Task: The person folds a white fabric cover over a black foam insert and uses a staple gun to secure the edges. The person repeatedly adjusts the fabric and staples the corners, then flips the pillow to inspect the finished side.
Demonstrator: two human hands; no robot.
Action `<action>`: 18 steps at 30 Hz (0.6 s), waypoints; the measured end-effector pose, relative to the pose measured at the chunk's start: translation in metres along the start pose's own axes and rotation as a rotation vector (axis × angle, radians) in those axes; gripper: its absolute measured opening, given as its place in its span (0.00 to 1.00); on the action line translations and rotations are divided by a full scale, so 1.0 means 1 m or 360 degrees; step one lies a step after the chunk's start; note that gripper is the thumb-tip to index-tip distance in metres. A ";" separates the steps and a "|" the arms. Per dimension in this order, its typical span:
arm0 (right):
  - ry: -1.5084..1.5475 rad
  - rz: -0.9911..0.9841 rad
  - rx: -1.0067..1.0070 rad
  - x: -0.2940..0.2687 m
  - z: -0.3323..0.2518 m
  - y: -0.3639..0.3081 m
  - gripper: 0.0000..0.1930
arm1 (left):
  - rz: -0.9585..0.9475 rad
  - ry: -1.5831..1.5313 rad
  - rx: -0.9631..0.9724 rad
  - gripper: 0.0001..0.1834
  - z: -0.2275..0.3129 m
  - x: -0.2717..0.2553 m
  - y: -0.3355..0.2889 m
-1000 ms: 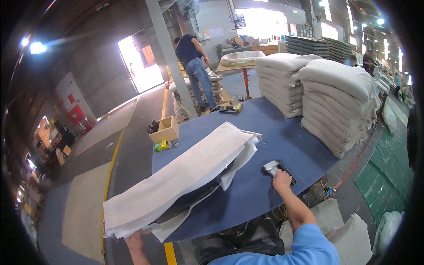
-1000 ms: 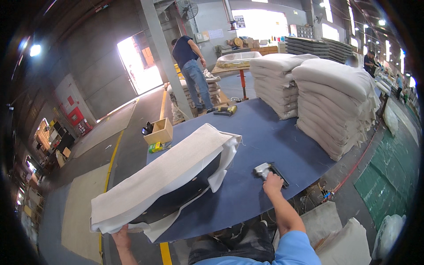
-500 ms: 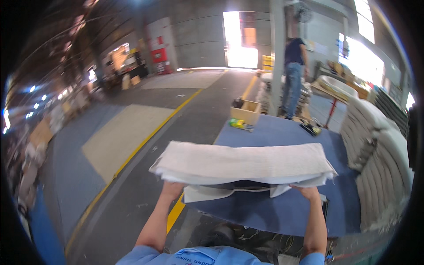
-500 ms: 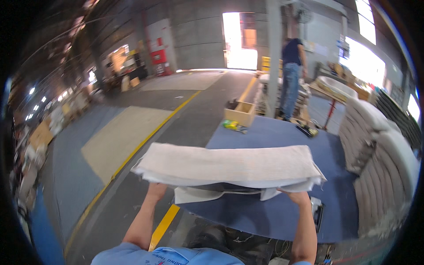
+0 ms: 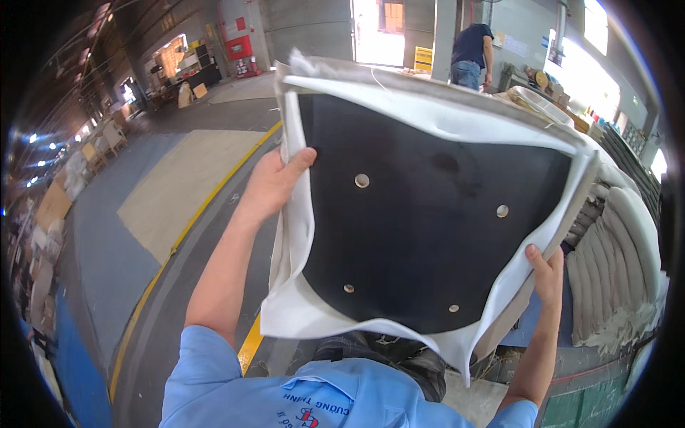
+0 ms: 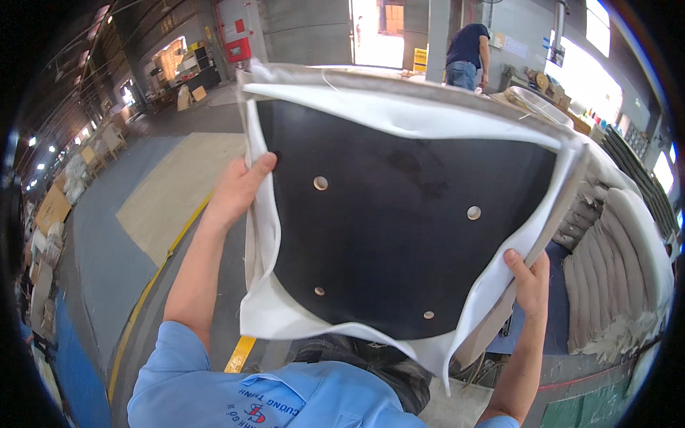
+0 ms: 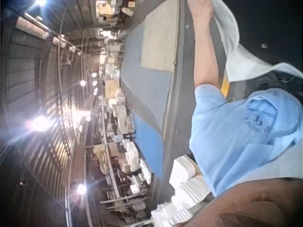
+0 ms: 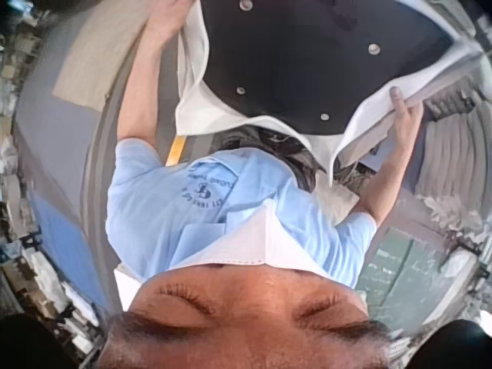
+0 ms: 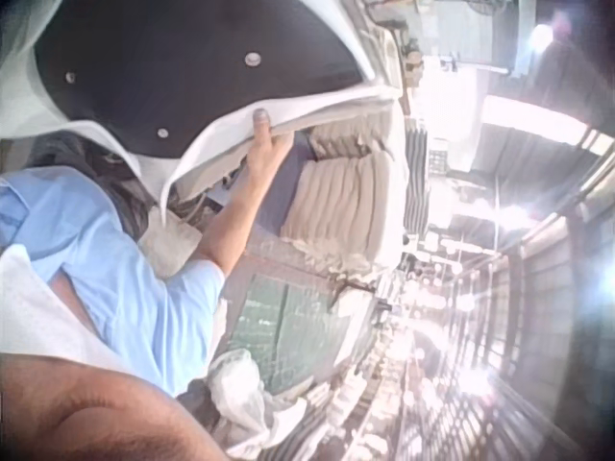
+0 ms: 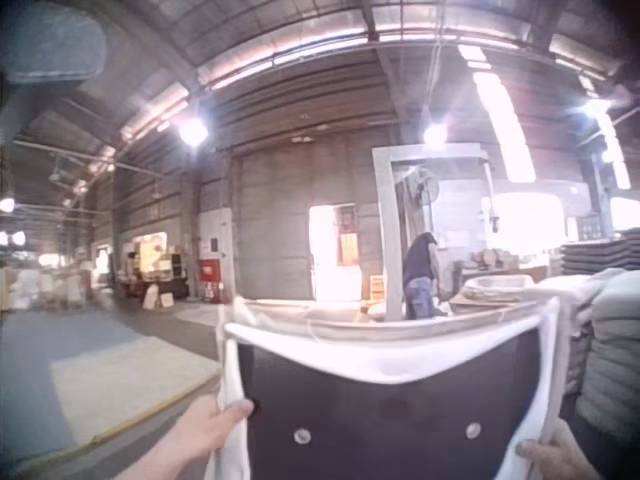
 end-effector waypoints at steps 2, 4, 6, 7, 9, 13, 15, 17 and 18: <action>0.0124 0.0054 0.0086 0.004 0.026 0.000 0.19 | -0.0123 0.0054 -0.0079 0.37 -0.024 0.031 0.018; 0.0107 0.0064 0.0283 0.004 0.064 0.001 0.18 | -0.0246 0.0142 -0.0158 0.38 -0.047 0.075 0.028; 0.0106 0.0038 0.0403 0.014 0.106 0.014 0.19 | -0.0370 0.0119 -0.0323 0.40 -0.089 0.118 0.041; 0.0052 0.0062 0.0486 0.016 0.129 0.016 0.19 | -0.0442 0.0093 -0.0419 0.42 -0.107 0.147 0.043; -0.0040 0.0105 0.0606 0.003 0.174 0.023 0.22 | -0.0625 0.0270 -0.0594 0.45 -0.138 0.209 0.053; 0.0039 0.0073 0.0798 0.051 0.260 0.048 0.21 | -0.0600 -0.0242 -0.0865 0.47 -0.226 0.247 0.038; -0.0156 0.0124 0.0939 0.010 0.296 0.031 0.21 | -0.0711 -0.0334 -0.0862 0.40 -0.228 0.300 0.034; -0.0287 0.0224 0.0892 -0.024 0.309 0.014 0.21 | -0.0715 -0.0762 -0.0948 0.34 -0.240 0.323 0.030; -0.0136 0.0158 0.0995 -0.007 0.324 0.005 0.21 | -0.0649 -0.0857 -0.1053 0.31 -0.262 0.310 0.020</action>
Point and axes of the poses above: each hand's wrist, its own y-axis towards the middle knuckle, its own x-axis out of the palm, z = x × y, the point moved 7 cm from there along y, towards the middle knuckle, and after that the axes turned 10 degrees about y, right-handed, at the moved point
